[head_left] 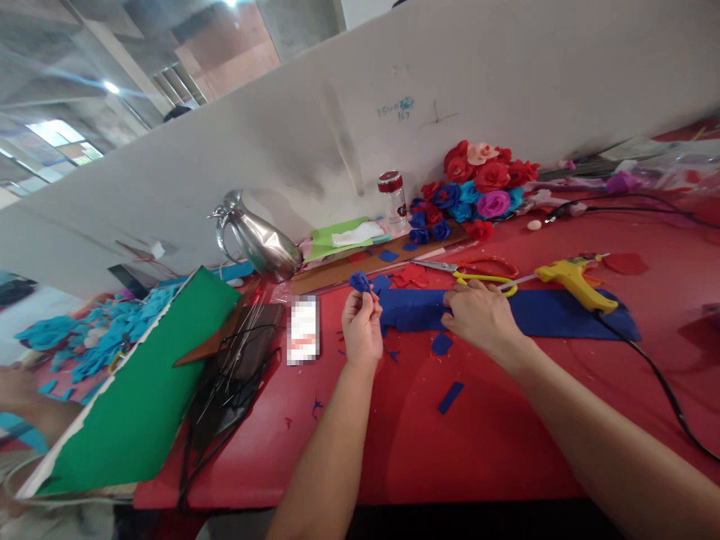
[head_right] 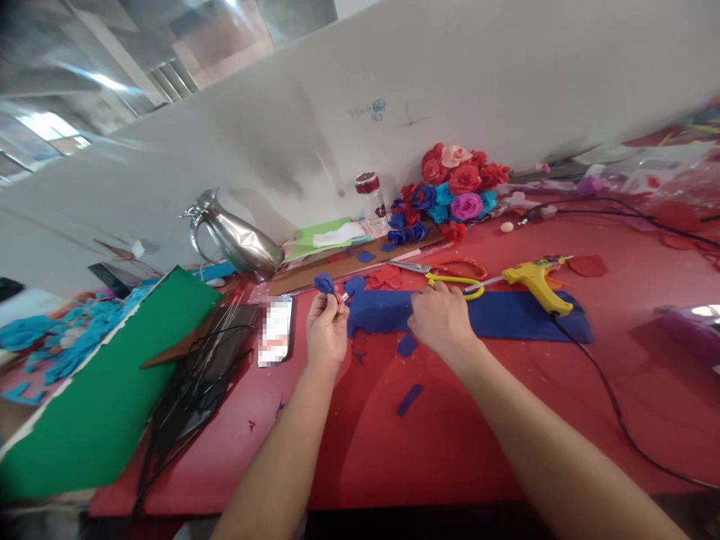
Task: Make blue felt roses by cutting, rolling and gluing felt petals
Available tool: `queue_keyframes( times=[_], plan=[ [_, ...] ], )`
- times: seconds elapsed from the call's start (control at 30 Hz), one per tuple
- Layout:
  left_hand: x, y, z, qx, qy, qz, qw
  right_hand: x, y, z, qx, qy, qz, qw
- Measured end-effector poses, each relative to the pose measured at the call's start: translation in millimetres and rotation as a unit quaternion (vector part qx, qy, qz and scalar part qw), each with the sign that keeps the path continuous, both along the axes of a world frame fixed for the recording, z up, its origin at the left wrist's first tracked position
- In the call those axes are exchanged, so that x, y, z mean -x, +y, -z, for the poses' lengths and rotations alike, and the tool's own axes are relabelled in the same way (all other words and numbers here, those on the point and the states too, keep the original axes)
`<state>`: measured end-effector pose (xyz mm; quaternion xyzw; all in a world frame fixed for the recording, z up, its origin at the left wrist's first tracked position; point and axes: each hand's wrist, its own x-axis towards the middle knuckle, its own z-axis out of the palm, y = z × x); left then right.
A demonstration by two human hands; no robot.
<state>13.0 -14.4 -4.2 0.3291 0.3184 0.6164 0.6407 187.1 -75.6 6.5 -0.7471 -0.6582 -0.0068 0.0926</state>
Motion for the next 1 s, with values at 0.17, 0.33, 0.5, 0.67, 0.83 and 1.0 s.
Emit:
queue_keyframes(
  times=[0.17,0.33,0.5,0.67,0.83,1.0],
  plan=[
    [-5.4,-7.4,0.4,0.045,-0.004,0.073,0.996,-5.4,6.3,7.8,-0.161,0.132,0.017,0.978],
    [-11.3,-15.1,-0.6,0.075,-0.009,0.121,0.990,-2.0,10.7,5.2,-0.191,0.580,0.041,0.791],
    [-13.6,-19.9,-4.7,0.088,0.017,0.159,0.983,9.0,8.2,-1.5,-0.082,0.762,0.056,0.640],
    [-13.4,-21.6,-4.2,0.104,0.039,0.179,0.978,18.7,6.8,-0.5,-0.024,0.781,0.045,0.623],
    [-15.4,-20.9,-3.1,0.091,0.062,0.158,0.981,23.0,5.6,0.7,-0.016,0.765,0.013,0.643],
    [-17.9,-18.2,-2.2,0.078,0.091,0.141,0.983,26.1,8.2,3.5,-0.064,0.694,0.001,0.717]
  ],
)
